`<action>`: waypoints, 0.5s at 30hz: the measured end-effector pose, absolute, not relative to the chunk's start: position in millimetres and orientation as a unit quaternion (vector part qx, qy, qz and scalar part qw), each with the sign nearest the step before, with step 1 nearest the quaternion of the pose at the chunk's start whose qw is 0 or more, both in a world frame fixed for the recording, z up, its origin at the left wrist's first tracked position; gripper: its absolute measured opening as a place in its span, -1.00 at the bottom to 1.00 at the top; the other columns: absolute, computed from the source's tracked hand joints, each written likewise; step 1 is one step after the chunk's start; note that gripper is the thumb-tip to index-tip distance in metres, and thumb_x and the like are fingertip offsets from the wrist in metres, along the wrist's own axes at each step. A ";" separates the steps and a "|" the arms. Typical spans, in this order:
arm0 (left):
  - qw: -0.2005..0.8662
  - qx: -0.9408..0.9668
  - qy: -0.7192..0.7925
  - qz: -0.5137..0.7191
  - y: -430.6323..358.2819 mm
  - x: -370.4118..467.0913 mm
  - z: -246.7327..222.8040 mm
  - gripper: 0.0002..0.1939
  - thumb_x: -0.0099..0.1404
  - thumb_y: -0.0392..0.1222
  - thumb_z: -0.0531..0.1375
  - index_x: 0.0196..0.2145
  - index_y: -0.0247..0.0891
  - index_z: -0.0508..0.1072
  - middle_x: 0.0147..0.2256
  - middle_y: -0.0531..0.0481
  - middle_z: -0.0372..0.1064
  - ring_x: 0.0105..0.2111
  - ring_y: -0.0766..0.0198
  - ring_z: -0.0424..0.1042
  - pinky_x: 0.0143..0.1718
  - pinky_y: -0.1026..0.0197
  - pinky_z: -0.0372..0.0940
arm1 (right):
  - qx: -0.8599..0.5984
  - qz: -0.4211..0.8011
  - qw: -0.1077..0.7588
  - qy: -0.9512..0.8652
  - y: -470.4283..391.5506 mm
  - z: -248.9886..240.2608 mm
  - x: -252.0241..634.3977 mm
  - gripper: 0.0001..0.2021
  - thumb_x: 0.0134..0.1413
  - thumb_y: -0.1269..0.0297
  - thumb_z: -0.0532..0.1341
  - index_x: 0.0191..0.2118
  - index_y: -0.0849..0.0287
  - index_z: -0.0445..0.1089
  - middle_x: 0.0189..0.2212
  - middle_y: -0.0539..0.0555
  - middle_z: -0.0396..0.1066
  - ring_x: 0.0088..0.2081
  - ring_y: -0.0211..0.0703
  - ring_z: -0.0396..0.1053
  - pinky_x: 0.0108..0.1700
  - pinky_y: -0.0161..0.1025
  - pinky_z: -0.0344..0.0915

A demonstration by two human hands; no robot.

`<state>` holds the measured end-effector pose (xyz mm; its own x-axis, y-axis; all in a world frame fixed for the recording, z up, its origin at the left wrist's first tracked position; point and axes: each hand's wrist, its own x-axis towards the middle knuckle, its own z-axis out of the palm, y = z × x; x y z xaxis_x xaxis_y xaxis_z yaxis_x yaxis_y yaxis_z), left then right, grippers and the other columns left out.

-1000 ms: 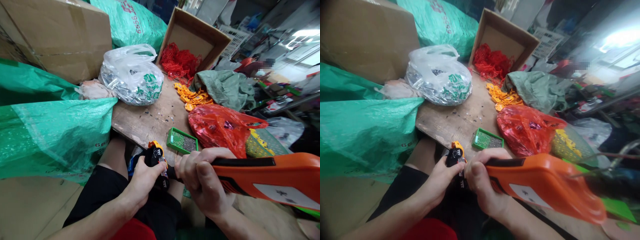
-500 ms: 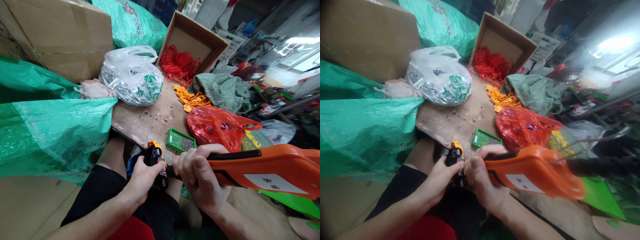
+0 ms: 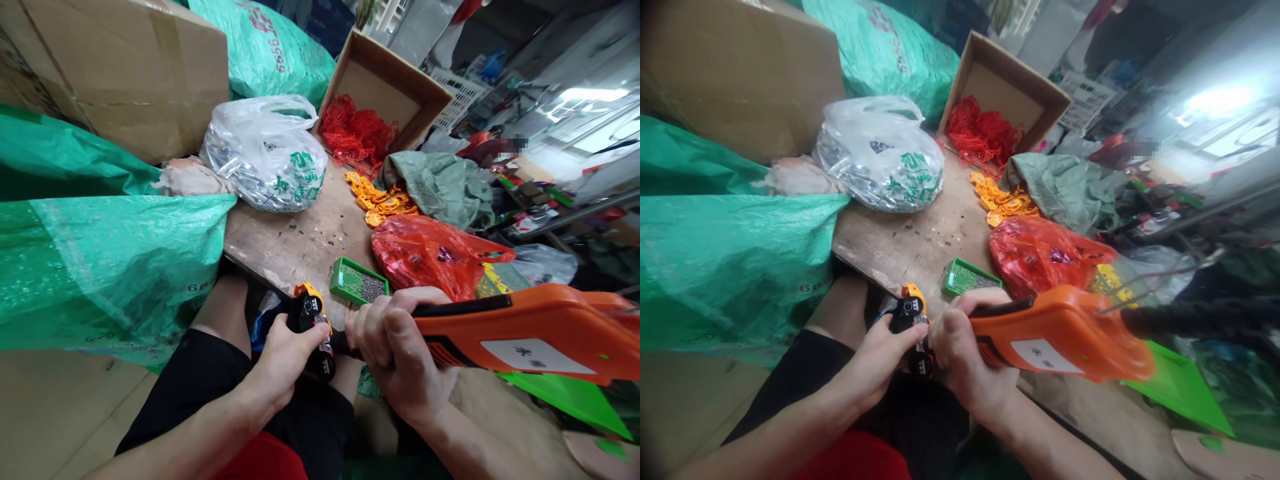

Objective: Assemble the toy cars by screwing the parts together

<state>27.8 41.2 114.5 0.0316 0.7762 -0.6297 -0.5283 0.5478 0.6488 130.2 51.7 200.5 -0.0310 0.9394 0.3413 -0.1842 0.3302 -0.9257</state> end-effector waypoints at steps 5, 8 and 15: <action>0.712 0.120 0.524 0.452 40.9 28.2 114.9 -0.49 0.00 -0.15 0.53 -0.14 -0.29 0.45 -0.27 -0.11 0.59 -0.32 0.11 0.56 -0.29 0.13 0.42 | -0.339 0.467 0.600 -0.554 51.6 198.6 129.2 -0.78 0.33 0.26 0.28 -0.34 0.06 0.24 -0.68 -0.24 0.13 -0.70 -0.38 0.11 -0.55 -0.35 0.27; 0.710 0.118 0.529 0.449 40.9 28.0 115.5 -0.51 0.02 -0.18 0.51 -0.14 -0.30 0.44 -0.29 -0.11 0.58 -0.34 0.11 0.55 -0.29 0.12 0.42 | -0.336 0.473 0.601 -0.550 51.0 197.0 128.4 -0.80 0.33 0.29 0.27 -0.32 0.06 0.25 -0.67 -0.24 0.13 -0.69 -0.39 0.11 -0.55 -0.36 0.27; 0.715 0.106 0.506 0.470 40.8 29.2 114.8 -0.51 -0.02 -0.15 0.54 -0.19 -0.29 0.47 -0.33 -0.05 0.55 -0.36 0.18 0.53 -0.32 0.19 0.39 | -0.336 0.482 0.594 -0.549 54.5 198.4 129.6 -0.81 0.33 0.26 0.28 -0.29 0.05 0.25 -0.66 -0.24 0.15 -0.68 -0.38 0.13 -0.57 -0.38 0.26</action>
